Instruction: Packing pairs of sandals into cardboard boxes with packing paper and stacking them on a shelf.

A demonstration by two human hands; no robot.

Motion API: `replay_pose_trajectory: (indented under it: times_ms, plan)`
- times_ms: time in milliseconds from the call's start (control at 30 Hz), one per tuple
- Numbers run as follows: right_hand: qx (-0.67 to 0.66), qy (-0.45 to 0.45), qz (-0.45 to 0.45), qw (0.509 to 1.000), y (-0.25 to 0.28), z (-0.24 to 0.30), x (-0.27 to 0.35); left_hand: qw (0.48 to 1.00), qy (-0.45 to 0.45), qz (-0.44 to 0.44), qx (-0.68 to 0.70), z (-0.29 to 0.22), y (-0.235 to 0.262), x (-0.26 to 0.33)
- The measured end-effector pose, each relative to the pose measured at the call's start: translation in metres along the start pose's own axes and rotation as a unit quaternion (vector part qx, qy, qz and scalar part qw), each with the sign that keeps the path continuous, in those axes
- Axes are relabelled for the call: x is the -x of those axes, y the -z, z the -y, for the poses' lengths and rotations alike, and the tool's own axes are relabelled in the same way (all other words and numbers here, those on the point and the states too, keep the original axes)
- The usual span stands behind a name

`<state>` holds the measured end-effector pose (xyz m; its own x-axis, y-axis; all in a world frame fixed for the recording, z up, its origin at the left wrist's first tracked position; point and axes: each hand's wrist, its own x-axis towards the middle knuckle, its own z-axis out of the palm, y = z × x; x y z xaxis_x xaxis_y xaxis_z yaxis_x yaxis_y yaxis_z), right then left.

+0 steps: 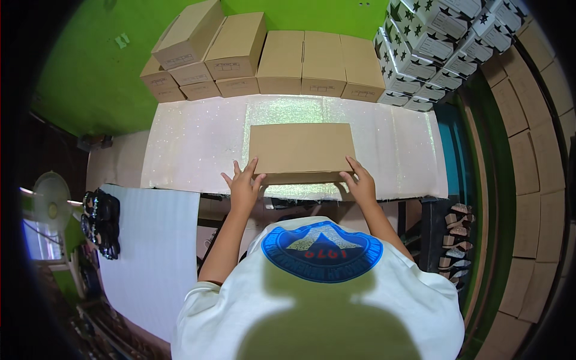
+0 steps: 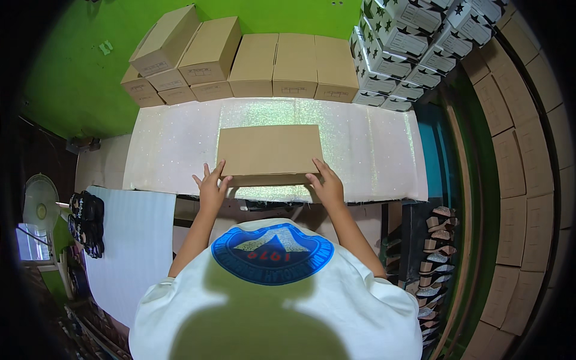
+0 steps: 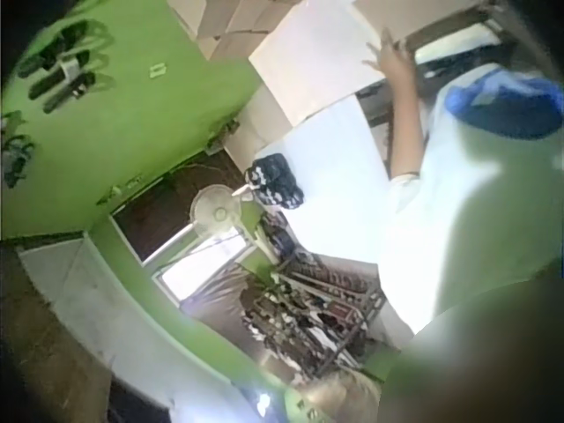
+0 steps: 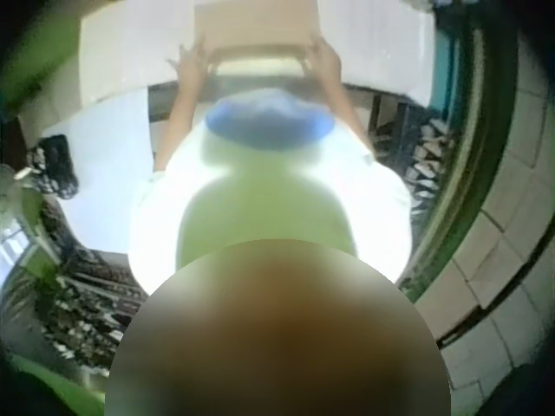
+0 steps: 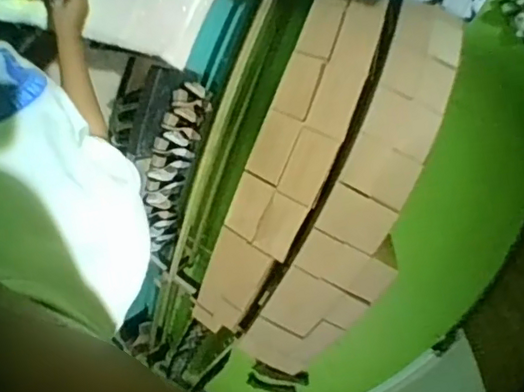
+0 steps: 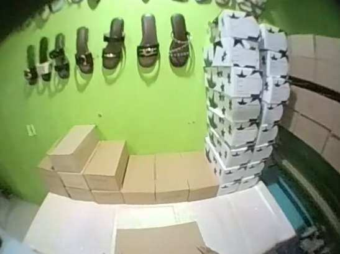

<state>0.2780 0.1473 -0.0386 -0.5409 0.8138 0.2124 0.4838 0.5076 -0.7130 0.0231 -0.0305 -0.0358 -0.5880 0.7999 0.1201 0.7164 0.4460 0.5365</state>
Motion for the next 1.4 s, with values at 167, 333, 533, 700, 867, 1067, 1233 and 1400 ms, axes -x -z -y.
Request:
replay_pose_trajectory:
  times_ms: [167,333,533,700,867,1067,1233,1400]
  plan:
    - [-0.028,-0.092,0.032,0.995,0.030,0.038,-0.020,0.998,0.056,0.021,0.013,-0.013,0.033,-0.021]
    - [0.109,0.034,-0.032,0.993,0.032,0.035,-0.056,0.993,0.093,0.066,0.000,-0.033,0.052,-0.061]
    - [0.203,0.212,-0.082,0.953,0.006,0.053,-0.085,0.984,-0.085,-0.118,-0.101,-0.032,0.024,-0.091]
    - [0.244,0.199,-0.029,0.949,-0.009,0.042,-0.106,0.975,-0.139,-0.094,-0.144,-0.039,0.011,-0.105]
    - [0.273,0.201,-0.005,0.941,-0.012,0.042,-0.125,0.970,-0.150,-0.075,-0.177,-0.034,0.007,-0.123]
    - [0.285,0.173,0.037,0.942,-0.014,0.039,-0.143,0.977,-0.119,-0.030,-0.176,-0.037,0.006,-0.142]
    - [0.285,0.164,0.047,0.943,-0.015,0.040,-0.144,0.977,-0.115,-0.027,-0.179,-0.036,0.006,-0.143]
    - [0.283,0.171,0.035,0.943,-0.014,0.040,-0.142,0.976,-0.115,-0.035,-0.181,-0.038,0.007,-0.140]
